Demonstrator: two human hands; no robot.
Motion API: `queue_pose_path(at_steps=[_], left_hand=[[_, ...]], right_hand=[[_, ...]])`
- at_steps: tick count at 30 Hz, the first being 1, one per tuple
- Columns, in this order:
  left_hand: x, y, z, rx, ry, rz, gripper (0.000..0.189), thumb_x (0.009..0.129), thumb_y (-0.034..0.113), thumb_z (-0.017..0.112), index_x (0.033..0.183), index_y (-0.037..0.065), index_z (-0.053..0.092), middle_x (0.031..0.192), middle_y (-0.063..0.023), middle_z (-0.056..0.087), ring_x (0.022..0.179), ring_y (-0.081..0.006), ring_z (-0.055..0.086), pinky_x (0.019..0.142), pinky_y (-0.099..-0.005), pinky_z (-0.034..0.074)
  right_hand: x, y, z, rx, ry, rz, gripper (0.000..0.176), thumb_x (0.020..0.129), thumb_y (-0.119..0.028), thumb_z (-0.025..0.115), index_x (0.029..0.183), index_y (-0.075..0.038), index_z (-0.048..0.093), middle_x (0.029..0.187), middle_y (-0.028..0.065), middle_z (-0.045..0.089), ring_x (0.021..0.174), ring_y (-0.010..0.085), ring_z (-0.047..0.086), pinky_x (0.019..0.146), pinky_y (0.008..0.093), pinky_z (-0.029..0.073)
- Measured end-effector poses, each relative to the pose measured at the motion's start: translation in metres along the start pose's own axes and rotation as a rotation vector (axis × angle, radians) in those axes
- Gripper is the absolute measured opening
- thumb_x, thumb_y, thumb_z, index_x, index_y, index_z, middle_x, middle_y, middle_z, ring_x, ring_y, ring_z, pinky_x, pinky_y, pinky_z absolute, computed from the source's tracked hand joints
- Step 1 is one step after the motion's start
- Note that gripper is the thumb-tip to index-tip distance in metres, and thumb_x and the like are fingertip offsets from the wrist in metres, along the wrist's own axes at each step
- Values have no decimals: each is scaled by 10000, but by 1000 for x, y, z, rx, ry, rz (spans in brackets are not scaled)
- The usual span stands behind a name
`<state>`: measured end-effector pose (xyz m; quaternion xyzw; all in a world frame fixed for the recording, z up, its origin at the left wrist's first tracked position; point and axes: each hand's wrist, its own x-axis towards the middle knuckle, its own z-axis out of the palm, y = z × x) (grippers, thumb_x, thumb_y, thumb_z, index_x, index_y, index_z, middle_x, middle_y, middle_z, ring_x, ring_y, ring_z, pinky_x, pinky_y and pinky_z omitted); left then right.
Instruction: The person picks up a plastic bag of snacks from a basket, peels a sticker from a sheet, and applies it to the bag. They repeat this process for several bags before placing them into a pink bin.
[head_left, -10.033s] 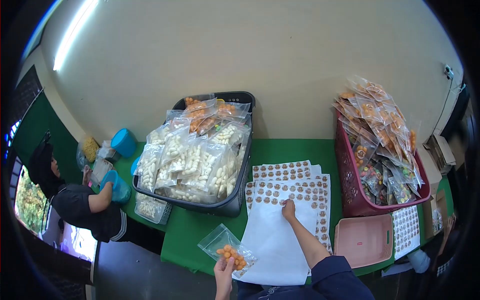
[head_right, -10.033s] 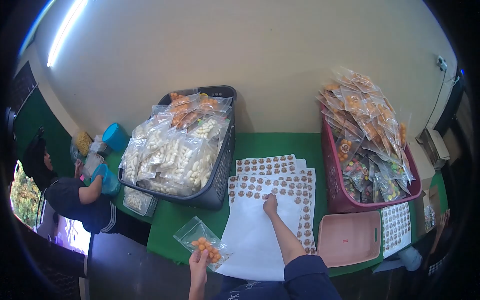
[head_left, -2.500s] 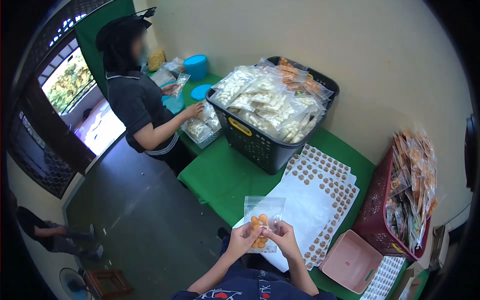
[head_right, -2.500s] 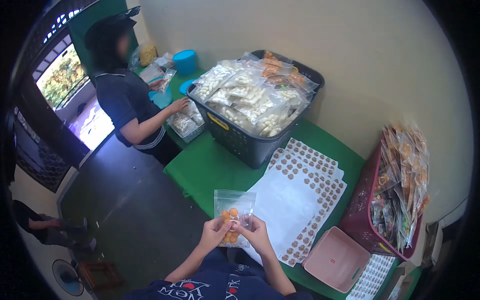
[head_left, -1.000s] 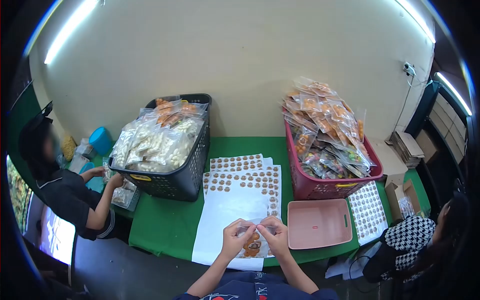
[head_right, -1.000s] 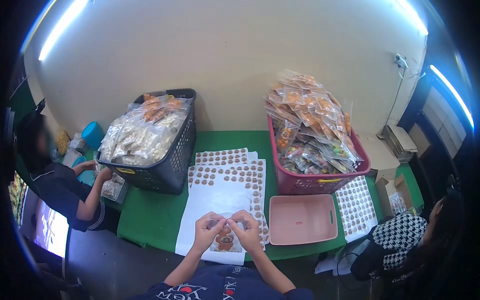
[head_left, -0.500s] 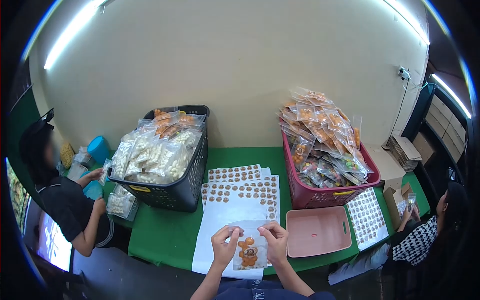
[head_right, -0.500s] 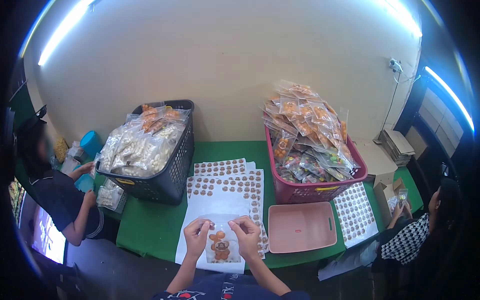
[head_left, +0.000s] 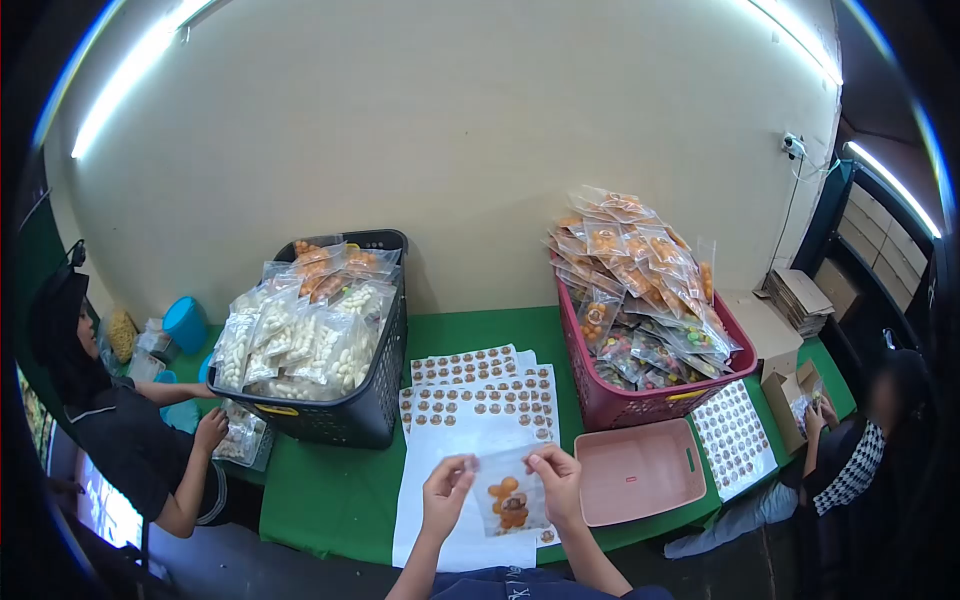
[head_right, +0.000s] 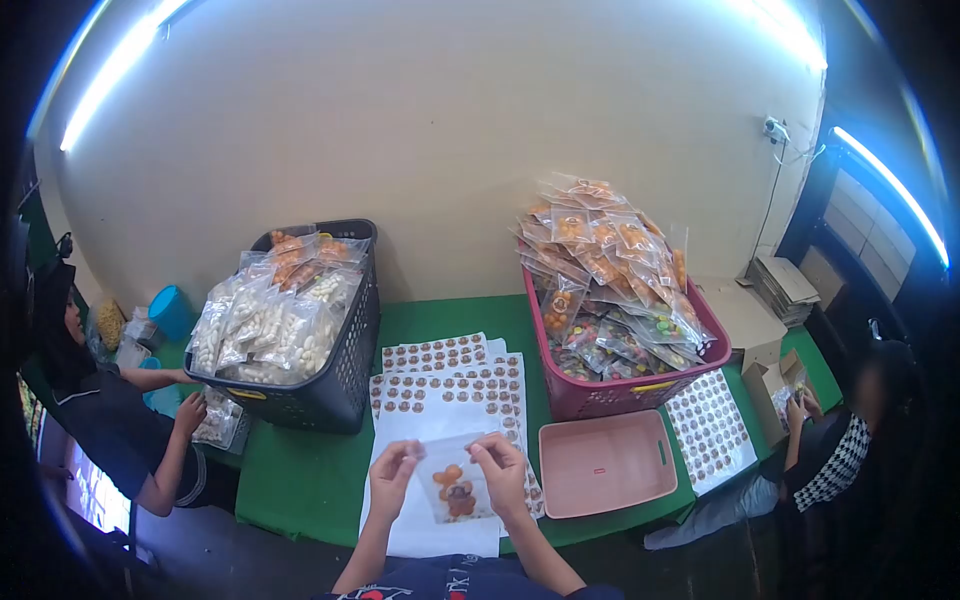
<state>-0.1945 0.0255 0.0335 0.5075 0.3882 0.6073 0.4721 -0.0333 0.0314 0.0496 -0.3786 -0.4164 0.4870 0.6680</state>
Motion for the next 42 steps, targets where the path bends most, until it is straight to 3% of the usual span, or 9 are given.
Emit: queue_pose_path(at_steps=[2,9,14,17,18,22,25,30,42], left_hand=[[7,-1,4,40,106,146,268,752,16,565,1015,6,519,995,-95,517,889,-160,535,755,-279,432],[3,3,28,310,-256,61,477,678,8,625,1118,30,443,1109,-85,431,1019,-193,474,820,-297,417],[2,-16,33,110,-67,-33,257,777,92,573,1015,-1,540,967,-87,564,883,-149,547,754,-258,445],[-2,-9,38,44,-48,-122,208,812,100,540,981,-21,552,925,-92,590,845,-131,559,744,-236,439],[-6,-10,39,31,-90,-136,205,817,95,532,984,-22,551,924,-91,591,852,-130,557,749,-236,437],[-13,-4,47,-25,-225,-193,163,826,77,515,953,-18,554,925,-86,593,875,-120,552,756,-230,430],[-13,-5,49,15,-229,-189,97,817,64,524,878,-5,555,884,-64,586,806,-94,547,712,-219,425],[-12,-19,57,15,-22,-118,81,801,61,551,832,-13,538,758,-36,569,736,-74,527,683,-213,423],[-10,-11,32,-58,-66,-106,214,862,87,427,827,-59,581,781,-91,601,747,-131,568,712,-236,438]], right_hand=[[2,0,-3,-75,102,-69,46,773,-7,534,753,26,561,756,42,524,667,83,495,620,200,395],[-19,7,12,-349,-45,-133,135,761,-61,569,886,-21,540,1035,92,445,859,130,511,694,220,428],[-15,8,-3,-595,-225,-214,266,699,-89,641,934,-37,528,1085,87,430,1020,168,430,774,282,400],[-18,16,-12,-493,-12,-162,279,698,-100,646,938,-30,522,1103,88,421,989,155,433,765,263,391],[-18,17,-13,-415,117,-156,260,699,-81,649,914,-11,521,1022,69,476,908,128,463,761,250,387],[-18,-2,-37,-55,-97,168,189,718,-20,628,880,-3,533,778,12,565,715,83,521,669,210,407],[-25,-3,-48,-14,-86,220,113,721,-13,622,810,-13,552,804,24,574,704,81,528,644,198,409],[-36,9,-40,-354,30,-185,38,738,2,572,729,8,535,726,28,539,696,67,468,649,199,357],[-41,2,-38,-438,35,-156,56,742,-28,573,746,26,586,746,44,564,676,64,485,620,197,376]])
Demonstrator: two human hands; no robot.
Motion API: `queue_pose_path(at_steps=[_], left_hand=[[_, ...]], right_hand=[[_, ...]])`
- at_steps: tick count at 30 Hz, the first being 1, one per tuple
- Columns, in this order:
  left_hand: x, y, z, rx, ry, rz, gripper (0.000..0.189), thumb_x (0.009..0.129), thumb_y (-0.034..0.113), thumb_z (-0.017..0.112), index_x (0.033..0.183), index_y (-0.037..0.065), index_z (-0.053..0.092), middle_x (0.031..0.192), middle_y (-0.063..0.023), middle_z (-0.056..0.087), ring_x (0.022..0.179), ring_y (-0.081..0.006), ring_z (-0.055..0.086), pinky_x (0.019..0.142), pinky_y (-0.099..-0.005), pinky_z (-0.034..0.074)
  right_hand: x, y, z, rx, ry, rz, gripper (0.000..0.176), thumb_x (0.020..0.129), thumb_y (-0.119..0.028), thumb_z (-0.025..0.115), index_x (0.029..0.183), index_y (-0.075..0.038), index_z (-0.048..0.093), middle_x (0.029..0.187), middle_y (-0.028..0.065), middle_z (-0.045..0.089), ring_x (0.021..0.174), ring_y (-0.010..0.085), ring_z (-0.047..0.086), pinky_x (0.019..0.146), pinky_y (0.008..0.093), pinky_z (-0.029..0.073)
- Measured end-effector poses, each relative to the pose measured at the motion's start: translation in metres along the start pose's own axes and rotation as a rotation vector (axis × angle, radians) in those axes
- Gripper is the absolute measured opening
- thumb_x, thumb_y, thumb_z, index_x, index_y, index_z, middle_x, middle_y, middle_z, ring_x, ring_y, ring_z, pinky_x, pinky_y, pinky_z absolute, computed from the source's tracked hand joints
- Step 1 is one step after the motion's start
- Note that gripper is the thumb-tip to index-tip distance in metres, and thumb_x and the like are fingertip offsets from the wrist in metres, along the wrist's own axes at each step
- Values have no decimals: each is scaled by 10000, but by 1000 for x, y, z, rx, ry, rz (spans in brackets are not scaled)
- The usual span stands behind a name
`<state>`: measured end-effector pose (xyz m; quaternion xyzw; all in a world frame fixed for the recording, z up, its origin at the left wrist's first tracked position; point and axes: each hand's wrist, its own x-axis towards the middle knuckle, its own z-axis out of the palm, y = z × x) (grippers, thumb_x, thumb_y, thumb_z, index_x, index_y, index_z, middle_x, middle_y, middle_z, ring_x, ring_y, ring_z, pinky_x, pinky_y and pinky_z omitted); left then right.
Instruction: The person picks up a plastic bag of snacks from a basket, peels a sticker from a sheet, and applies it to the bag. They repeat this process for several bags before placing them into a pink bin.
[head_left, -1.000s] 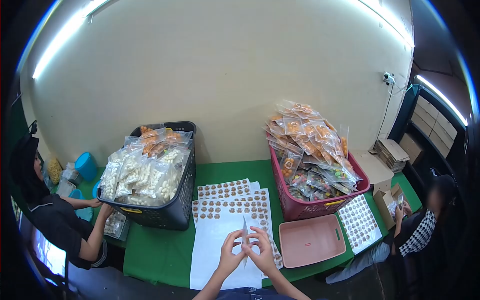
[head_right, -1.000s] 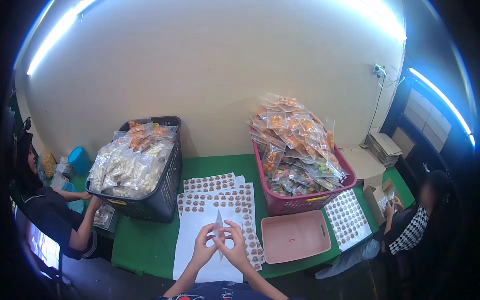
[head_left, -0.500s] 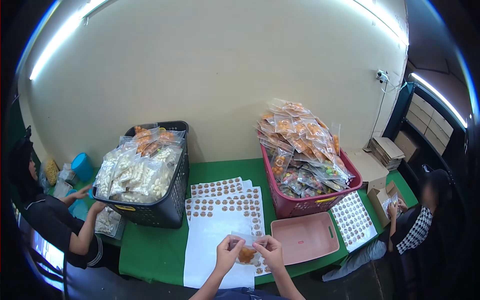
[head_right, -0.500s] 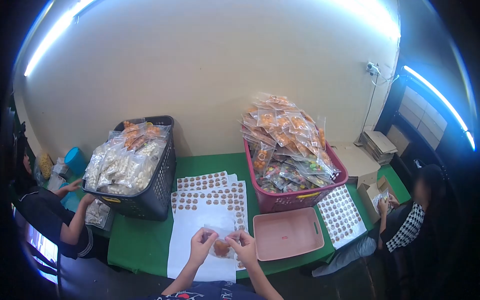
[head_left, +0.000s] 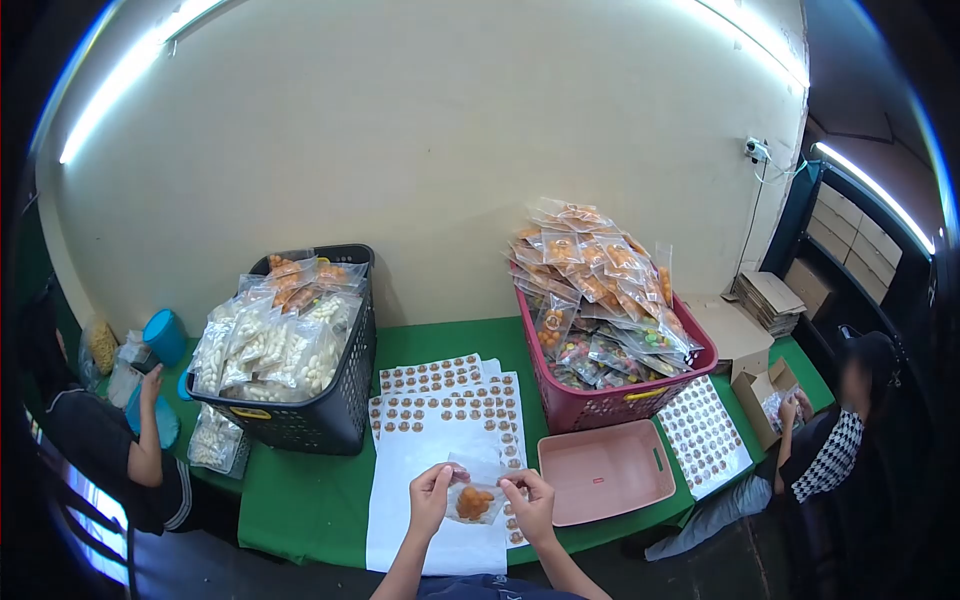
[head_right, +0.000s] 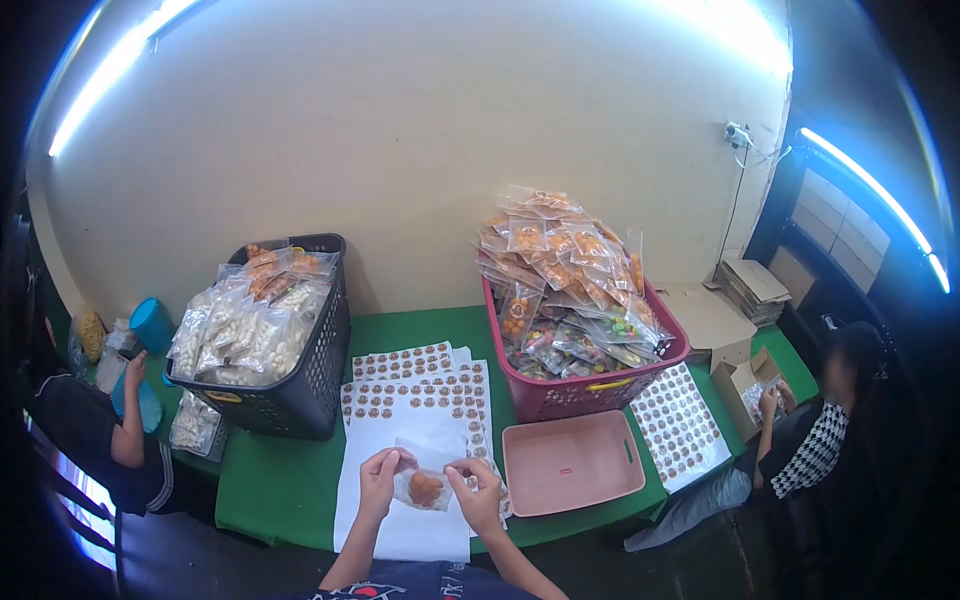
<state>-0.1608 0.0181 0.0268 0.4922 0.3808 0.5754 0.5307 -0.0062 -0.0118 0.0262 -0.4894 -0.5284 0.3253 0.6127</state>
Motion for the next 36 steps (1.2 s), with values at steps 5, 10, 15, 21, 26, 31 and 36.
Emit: queue_pose_path(at_steps=[5,10,15,21,26,31,36], left_hand=[[-6,-3,-2,60,-15,55,194,843,90,457,955,-52,527,918,-110,569,888,-168,537,822,-275,402],[-21,2,-4,374,-3,174,566,715,186,651,1165,-11,370,1159,-155,412,1080,-229,415,894,-347,351],[-35,3,0,719,-62,292,896,590,275,754,1273,61,215,1269,-200,198,1205,-338,217,957,-410,292],[-35,-9,-28,717,-15,291,653,698,82,610,1256,0,281,1287,-198,241,1202,-338,263,968,-382,280],[-43,-7,-40,164,-4,-34,504,783,77,475,1245,-33,305,1222,-147,395,1155,-224,363,952,-295,279],[-52,-20,-45,-381,-73,-383,450,801,269,451,1136,-32,436,1076,-100,508,996,-164,468,885,-288,342],[-52,-18,-56,153,-9,-297,319,860,263,459,928,-32,558,854,-71,578,793,-118,527,740,-252,415]], right_hand=[[8,5,-3,131,-4,109,73,755,-53,583,778,14,601,727,46,592,630,77,505,597,208,400],[18,-22,1,189,42,142,89,799,-59,551,806,26,577,668,29,573,606,65,523,559,184,418],[12,-28,19,303,-13,144,119,803,-60,547,861,39,576,751,69,602,646,88,549,603,201,441],[8,-29,23,524,-175,262,197,799,-36,541,981,34,511,883,97,556,756,136,549,658,238,463],[10,6,28,251,-451,229,446,744,-143,639,1107,6,426,1100,111,463,917,160,507,749,264,438],[0,22,34,315,-789,520,213,724,-112,666,862,7,555,664,10,533,619,66,499,574,202,404],[-1,31,43,313,-637,477,153,747,-156,647,776,-24,576,661,-12,540,580,46,462,536,174,370]])
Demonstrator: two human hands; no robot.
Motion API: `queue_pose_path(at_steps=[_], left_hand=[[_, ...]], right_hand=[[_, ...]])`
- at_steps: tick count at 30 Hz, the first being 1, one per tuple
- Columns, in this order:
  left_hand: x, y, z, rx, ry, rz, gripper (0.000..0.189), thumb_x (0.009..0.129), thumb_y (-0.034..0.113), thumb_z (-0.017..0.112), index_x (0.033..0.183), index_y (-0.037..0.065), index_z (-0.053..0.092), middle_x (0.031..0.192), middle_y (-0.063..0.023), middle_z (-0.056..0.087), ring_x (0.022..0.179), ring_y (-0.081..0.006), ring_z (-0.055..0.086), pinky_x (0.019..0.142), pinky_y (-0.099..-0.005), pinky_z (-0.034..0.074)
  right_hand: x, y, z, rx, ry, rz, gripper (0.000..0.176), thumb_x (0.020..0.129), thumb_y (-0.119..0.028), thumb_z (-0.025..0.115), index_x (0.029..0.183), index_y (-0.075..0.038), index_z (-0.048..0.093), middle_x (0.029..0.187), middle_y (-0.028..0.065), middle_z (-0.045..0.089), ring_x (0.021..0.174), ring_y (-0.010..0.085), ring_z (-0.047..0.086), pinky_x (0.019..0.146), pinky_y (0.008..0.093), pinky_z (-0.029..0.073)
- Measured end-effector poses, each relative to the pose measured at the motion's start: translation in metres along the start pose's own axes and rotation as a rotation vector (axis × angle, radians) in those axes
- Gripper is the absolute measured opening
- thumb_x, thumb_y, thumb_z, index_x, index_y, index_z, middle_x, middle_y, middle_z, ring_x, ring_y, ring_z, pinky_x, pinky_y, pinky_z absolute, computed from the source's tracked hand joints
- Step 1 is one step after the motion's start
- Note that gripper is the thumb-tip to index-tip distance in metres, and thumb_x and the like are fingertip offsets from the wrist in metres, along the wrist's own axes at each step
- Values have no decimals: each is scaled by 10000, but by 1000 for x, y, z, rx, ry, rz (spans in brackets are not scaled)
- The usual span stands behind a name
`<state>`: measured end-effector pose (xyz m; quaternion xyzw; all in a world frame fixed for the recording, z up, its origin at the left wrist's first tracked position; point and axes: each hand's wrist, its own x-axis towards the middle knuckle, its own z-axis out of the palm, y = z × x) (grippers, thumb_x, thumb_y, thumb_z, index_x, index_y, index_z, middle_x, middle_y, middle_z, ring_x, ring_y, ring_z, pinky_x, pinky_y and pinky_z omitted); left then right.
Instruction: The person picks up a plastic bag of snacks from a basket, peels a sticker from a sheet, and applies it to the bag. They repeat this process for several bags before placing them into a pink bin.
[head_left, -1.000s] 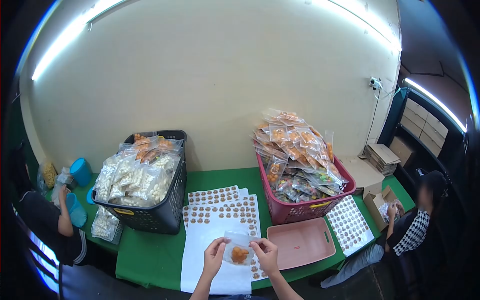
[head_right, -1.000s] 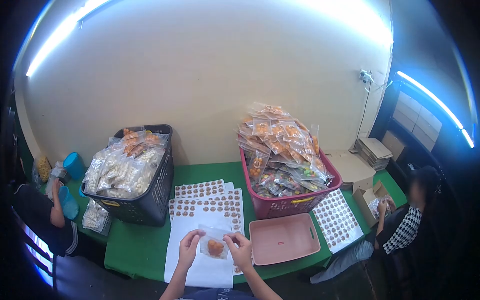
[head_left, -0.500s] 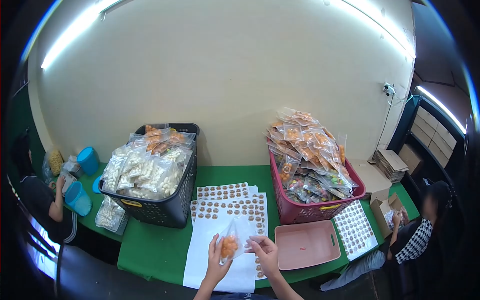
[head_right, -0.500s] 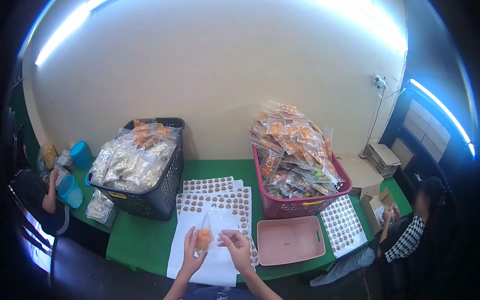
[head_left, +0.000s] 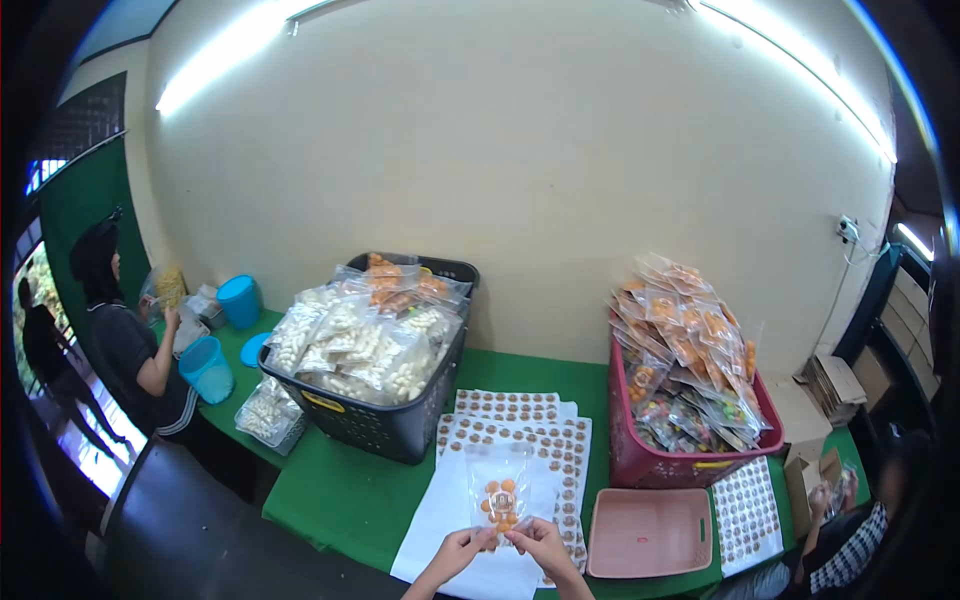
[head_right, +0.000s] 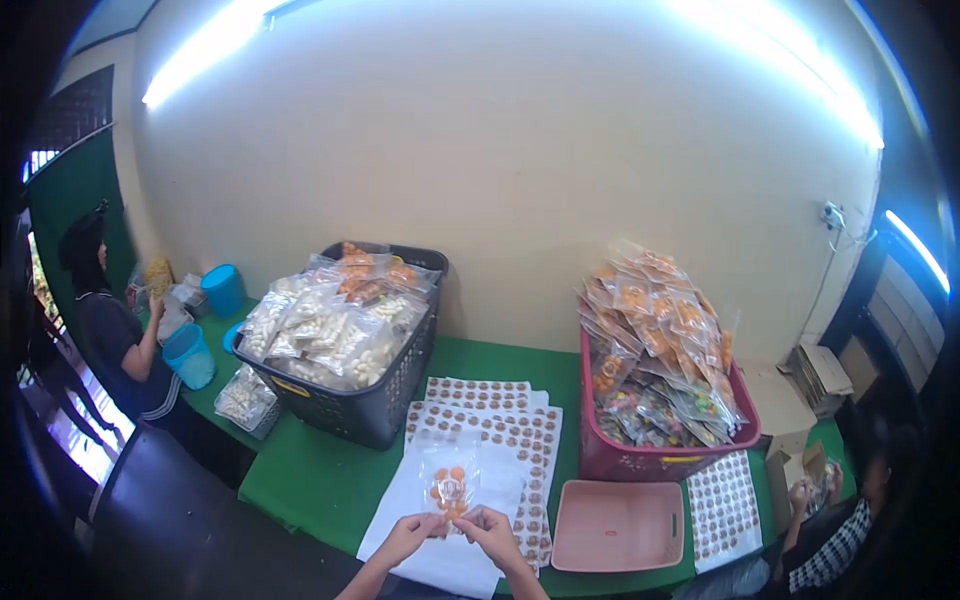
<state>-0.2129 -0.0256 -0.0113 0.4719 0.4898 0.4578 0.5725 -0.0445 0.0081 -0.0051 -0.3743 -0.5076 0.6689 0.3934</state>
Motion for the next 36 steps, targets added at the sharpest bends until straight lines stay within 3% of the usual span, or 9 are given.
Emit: queue_pose_path(at_steps=[2,6,9,13,17,25,26,30,36], left_hand=[[-5,0,-2,-28,78,-1,290,853,235,492,776,-24,596,705,-35,583,653,-82,527,629,-211,425],[-15,-2,-8,129,128,133,265,842,240,515,809,-1,620,706,-35,590,650,-81,529,605,-209,419],[-24,7,-17,307,55,167,260,836,232,527,846,-11,619,719,-33,597,661,-86,538,605,-212,423],[-22,-21,-33,202,72,0,227,830,213,544,848,1,624,738,-33,609,677,-64,534,619,-195,420],[-18,-10,-31,133,291,121,253,813,245,568,744,7,616,577,17,530,545,-25,424,495,-178,345],[6,4,-4,298,131,288,197,821,178,546,813,-9,608,733,-61,595,652,-76,530,588,-210,422],[8,8,0,248,92,233,188,834,159,521,883,-7,595,830,-75,596,774,-123,565,712,-234,437],[19,8,-1,90,130,264,167,849,90,471,931,-16,571,846,-72,593,795,-127,564,729,-243,436],[22,10,-33,-82,285,191,232,868,123,437,813,-48,584,708,-60,578,673,-111,552,659,-220,441]], right_hand=[[4,4,0,-16,-13,38,168,762,-157,630,833,-10,588,723,-3,558,635,56,483,579,180,380],[14,2,8,273,-65,198,233,788,-174,598,933,8,585,851,32,583,776,81,517,704,201,394],[22,15,8,170,-111,157,220,790,-168,594,919,9,585,838,33,590,778,81,522,713,201,397],[29,11,13,-16,-141,123,190,786,-160,602,883,2,585,812,22,596,735,81,531,668,202,413],[27,9,13,-36,-247,121,200,779,-156,611,891,6,578,819,16,595,738,75,531,663,206,419],[16,-18,-30,-58,-164,60,281,761,-111,624,998,25,560,888,48,602,801,91,549,729,212,425],[18,-14,-46,-78,-108,19,274,754,-90,626,993,28,561,884,44,606,800,92,554,735,214,429],[15,-53,-95,-46,178,-164,244,743,-61,612,975,3,574,870,47,610,797,121,573,715,237,456],[16,-124,-162,261,600,-540,271,803,-82,537,1067,-32,497,952,40,564,785,132,559,679,278,461]])
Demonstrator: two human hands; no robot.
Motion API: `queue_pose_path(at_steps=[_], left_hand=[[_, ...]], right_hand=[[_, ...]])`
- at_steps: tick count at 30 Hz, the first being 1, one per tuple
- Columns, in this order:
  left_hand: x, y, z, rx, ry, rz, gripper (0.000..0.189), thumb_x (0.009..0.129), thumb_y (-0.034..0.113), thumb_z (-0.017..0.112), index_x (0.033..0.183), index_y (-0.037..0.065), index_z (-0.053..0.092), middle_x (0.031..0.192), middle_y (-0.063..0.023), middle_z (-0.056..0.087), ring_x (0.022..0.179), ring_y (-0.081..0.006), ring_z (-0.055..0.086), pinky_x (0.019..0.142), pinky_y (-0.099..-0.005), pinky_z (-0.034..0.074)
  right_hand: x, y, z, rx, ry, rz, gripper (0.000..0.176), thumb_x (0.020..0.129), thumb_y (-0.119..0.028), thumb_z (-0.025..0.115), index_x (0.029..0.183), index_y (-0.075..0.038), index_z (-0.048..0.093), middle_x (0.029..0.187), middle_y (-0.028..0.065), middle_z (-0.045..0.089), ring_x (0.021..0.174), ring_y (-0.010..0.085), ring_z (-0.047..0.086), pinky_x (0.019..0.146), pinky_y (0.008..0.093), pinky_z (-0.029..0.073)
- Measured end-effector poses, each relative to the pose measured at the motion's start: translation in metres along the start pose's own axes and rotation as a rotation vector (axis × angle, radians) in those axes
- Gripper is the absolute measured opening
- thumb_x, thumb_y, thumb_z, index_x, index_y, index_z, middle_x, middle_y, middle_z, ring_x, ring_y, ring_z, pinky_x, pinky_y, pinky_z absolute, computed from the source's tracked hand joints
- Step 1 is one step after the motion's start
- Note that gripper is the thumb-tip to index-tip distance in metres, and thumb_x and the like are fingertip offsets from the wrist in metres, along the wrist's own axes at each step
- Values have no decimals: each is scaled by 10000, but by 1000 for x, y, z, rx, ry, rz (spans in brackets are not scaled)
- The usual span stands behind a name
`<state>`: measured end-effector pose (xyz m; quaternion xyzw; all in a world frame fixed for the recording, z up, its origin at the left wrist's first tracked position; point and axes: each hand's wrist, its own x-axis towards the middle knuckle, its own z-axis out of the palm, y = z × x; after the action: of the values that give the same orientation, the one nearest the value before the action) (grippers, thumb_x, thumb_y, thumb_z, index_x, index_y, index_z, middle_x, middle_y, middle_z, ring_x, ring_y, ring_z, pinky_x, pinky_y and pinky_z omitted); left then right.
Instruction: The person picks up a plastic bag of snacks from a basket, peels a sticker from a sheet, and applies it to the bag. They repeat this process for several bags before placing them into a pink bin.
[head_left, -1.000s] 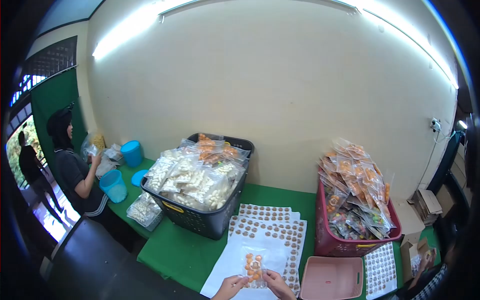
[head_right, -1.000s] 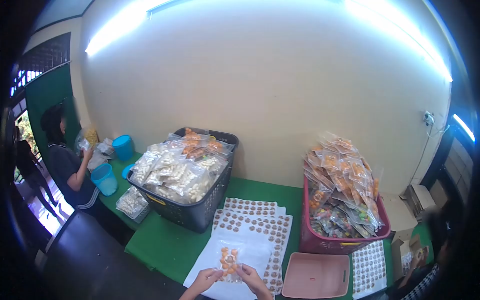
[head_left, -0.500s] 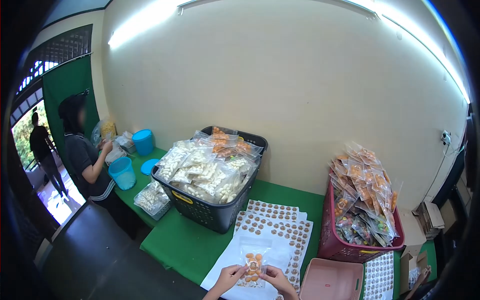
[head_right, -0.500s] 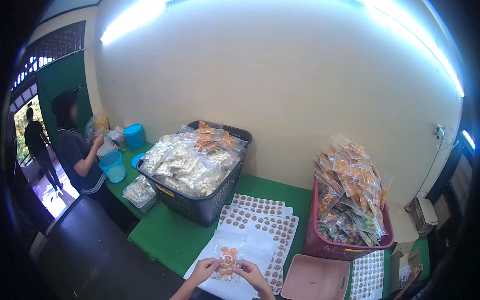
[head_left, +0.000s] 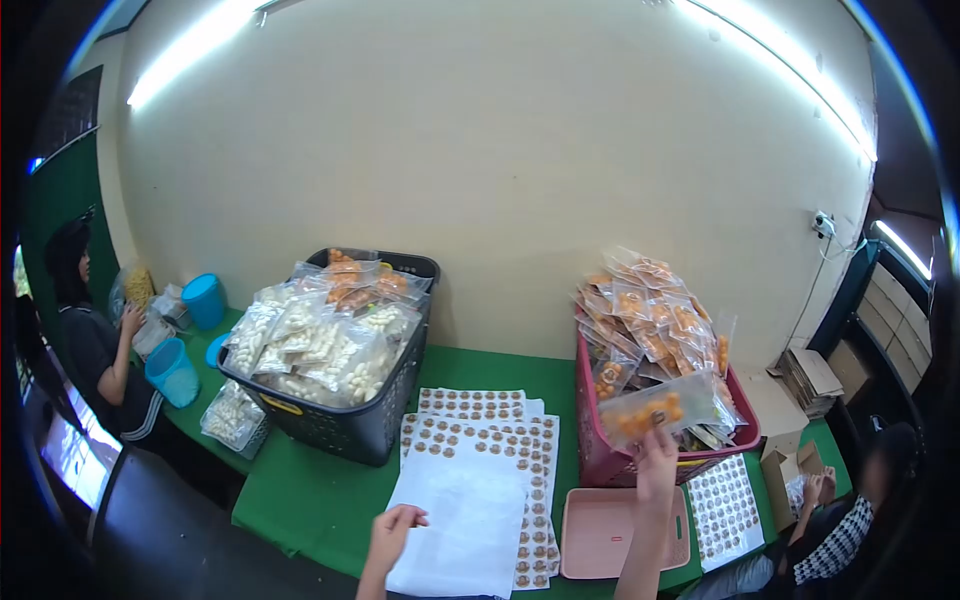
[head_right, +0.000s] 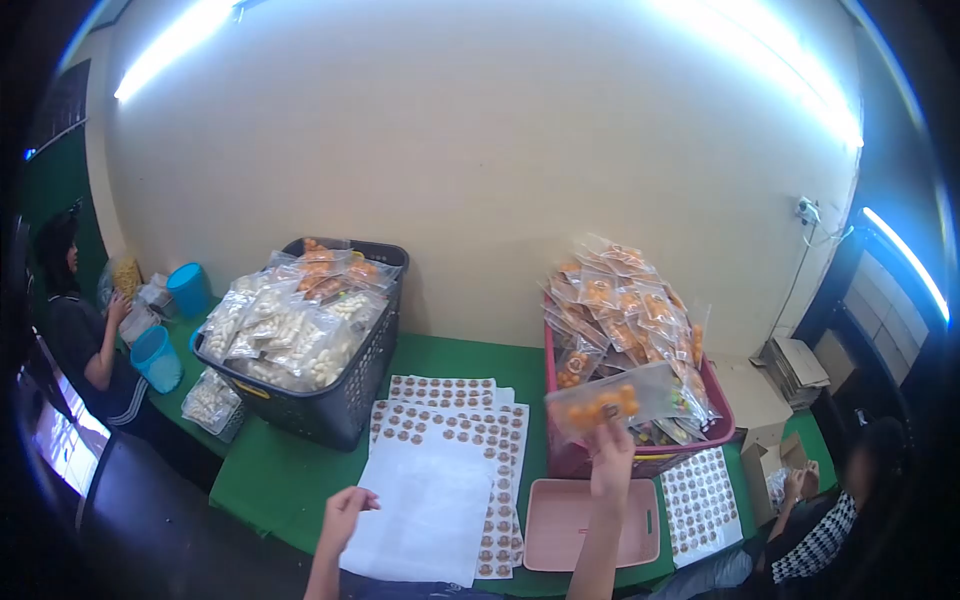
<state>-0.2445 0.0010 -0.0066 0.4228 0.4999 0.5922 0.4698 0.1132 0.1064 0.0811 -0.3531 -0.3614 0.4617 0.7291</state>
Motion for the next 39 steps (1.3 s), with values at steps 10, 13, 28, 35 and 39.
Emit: queue_pose_path(at_steps=[10,13,28,35,39], left_hand=[[30,10,-22,-129,394,48,242,884,189,424,767,20,551,659,0,511,624,-48,469,599,-181,387],[31,9,-9,-138,331,25,241,883,190,427,766,21,552,659,-1,514,621,-48,468,598,-183,386],[24,-20,-14,13,303,-65,243,877,170,429,797,-6,577,714,-39,575,684,-89,533,645,-211,409],[28,-22,-4,21,241,-8,250,877,188,433,800,3,583,709,-26,570,688,-84,526,653,-215,395],[18,-25,-8,-20,255,25,234,870,134,436,802,-43,573,727,-58,578,689,-104,542,668,-226,433]], right_hand=[[188,39,-48,-559,42,22,286,751,-83,582,1008,7,498,878,79,535,738,136,544,572,256,493],[223,85,-40,-766,132,72,249,704,-54,611,918,42,531,819,128,566,744,191,581,547,284,508],[221,109,-1,-1535,288,-6,449,669,-160,676,1012,-18,422,952,196,551,891,335,556,715,393,474],[209,109,15,-1607,383,-326,397,703,-78,622,1014,-10,386,920,176,534,778,304,581,648,356,486],[213,107,14,-1364,-85,-44,192,748,-85,537,911,10,496,860,198,562,759,327,579,666,364,476]])
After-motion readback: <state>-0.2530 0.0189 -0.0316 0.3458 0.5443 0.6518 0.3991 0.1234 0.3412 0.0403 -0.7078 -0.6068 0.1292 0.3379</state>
